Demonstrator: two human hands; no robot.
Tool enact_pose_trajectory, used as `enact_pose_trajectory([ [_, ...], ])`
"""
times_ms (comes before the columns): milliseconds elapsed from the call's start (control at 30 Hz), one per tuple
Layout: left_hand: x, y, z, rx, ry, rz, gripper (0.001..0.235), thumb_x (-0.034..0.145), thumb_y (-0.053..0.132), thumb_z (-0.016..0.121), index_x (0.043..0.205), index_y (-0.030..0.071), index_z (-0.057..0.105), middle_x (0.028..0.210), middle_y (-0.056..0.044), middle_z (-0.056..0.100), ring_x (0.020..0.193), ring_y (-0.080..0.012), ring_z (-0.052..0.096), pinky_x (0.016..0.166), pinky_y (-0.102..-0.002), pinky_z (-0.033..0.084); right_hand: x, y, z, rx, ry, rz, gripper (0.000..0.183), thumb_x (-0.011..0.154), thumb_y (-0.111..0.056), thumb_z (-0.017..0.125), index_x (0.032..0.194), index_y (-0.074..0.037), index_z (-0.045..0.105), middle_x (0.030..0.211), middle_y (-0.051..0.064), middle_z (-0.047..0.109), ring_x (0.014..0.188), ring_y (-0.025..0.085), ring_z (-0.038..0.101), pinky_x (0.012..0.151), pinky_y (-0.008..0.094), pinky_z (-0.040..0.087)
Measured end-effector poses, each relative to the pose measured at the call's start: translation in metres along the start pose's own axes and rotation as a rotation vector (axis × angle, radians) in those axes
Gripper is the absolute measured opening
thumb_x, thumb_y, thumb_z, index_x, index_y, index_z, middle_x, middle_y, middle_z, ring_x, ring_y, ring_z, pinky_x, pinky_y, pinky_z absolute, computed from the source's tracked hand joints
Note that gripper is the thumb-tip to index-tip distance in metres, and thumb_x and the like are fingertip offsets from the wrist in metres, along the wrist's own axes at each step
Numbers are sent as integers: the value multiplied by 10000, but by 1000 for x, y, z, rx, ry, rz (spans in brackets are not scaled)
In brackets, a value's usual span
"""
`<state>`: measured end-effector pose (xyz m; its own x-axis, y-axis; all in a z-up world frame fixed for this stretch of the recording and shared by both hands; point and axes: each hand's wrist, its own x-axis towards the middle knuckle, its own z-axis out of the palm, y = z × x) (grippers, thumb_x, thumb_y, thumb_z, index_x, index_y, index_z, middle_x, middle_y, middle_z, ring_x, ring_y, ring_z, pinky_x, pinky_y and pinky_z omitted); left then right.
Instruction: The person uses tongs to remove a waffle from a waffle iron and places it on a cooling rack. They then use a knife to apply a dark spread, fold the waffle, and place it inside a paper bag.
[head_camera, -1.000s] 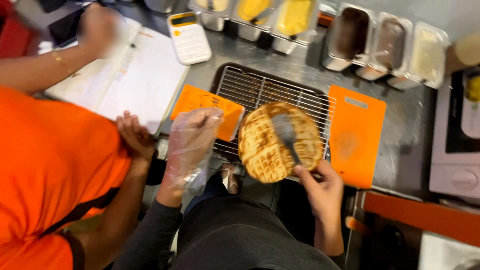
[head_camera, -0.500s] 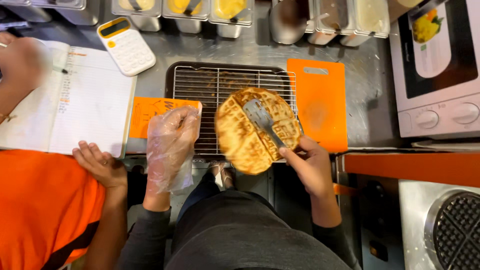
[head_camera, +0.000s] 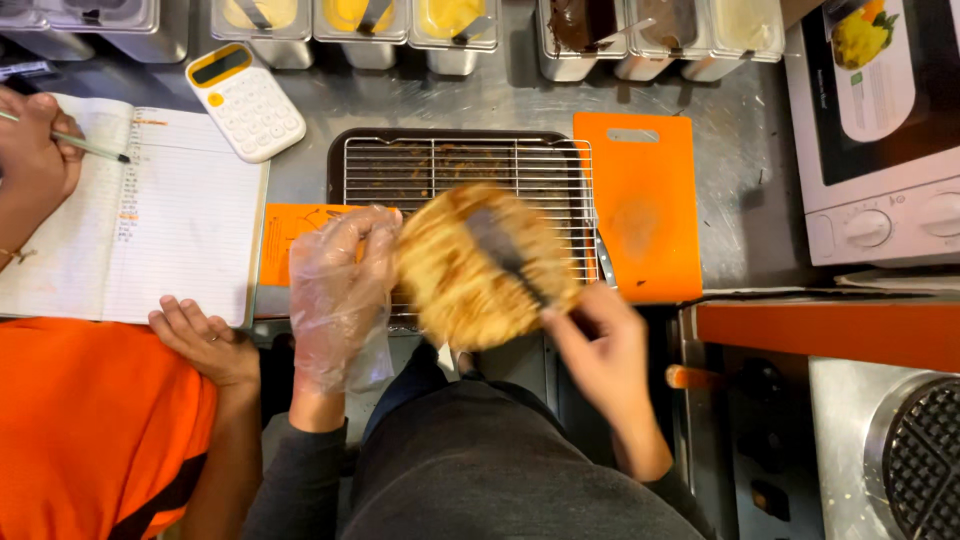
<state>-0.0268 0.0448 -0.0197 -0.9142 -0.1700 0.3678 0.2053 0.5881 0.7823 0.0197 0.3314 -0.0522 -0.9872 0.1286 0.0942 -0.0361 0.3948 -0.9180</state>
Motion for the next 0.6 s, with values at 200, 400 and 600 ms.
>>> enact_pose_trajectory([
  [200,0,-14,-22,178,-36,93,137,1001,78,659,1070,-8,741,1077,-166,768,933,-313,734,851,-417,540,37,16,-61,-744,303,-253,178,979,-92,786,921,-9,640,873,145,569,839,306,557,737,426,432],
  [400,-8,-20,-15,58,-42,-7,194,999,129,626,1043,-31,726,1108,-191,754,1055,-327,734,958,-397,553,43,38,-60,-485,240,-239,108,950,-91,762,966,-22,681,909,79,642,853,227,600,746,378,483],
  [600,-9,33,13,-1101,-180,-802,594,967,416,544,1490,135,530,1509,-86,595,1406,-210,546,1127,-373,437,10,21,22,412,-138,307,113,894,-98,756,950,-15,705,832,-7,673,703,64,565,623,257,474],
])
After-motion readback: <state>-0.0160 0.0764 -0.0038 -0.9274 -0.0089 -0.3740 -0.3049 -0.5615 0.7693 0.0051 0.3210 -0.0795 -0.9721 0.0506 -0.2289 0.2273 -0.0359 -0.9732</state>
